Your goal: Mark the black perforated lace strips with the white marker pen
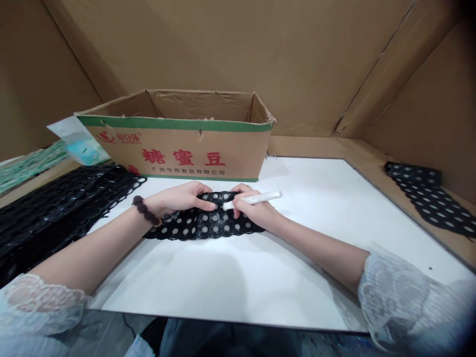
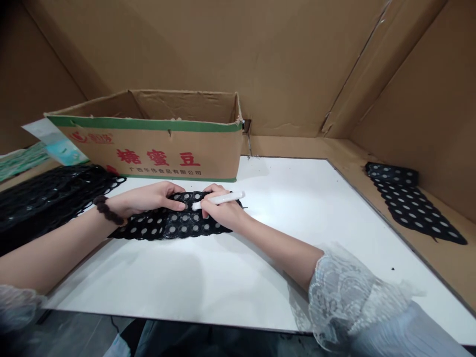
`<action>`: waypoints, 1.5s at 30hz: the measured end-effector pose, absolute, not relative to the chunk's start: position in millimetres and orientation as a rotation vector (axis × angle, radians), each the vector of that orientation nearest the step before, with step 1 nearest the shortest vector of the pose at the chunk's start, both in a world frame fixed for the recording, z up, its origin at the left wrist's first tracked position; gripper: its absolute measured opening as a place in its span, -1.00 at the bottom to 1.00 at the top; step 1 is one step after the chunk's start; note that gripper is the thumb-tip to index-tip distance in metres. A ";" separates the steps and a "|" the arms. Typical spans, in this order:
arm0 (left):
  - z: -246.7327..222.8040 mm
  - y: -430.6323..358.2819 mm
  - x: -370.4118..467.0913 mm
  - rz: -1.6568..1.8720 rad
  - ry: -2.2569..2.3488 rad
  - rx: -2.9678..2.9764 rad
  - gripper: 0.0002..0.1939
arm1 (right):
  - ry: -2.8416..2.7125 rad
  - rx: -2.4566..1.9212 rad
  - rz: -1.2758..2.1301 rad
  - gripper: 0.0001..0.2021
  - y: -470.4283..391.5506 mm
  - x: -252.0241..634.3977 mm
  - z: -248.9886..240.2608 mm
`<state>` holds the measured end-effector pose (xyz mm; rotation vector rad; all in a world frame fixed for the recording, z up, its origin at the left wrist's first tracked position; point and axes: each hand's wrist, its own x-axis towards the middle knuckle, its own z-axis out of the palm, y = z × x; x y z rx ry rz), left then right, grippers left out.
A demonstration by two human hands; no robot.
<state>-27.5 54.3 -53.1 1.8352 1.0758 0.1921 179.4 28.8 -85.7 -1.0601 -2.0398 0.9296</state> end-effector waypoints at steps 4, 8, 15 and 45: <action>-54.6 52.8 -27.5 0.248 1.089 1.795 -0.73 | -2.045 -1.074 0.917 -0.72 27.5 178.4 -84.5; -53.8 49.7 -26.8 0.271 1.118 1.803 -0.75 | -2.093 -1.104 0.880 -0.69 25.4 175.0 -84.1; -51.8 49.2 -25.3 0.243 1.125 1.784 -0.74 | -2.047 -1.107 0.934 -0.72 27.2 176.2 -83.9; -54.8 50.6 -23.6 0.268 1.214 1.915 -0.70 | -2.074 -1.129 0.777 -0.70 26.3 173.5 -91.0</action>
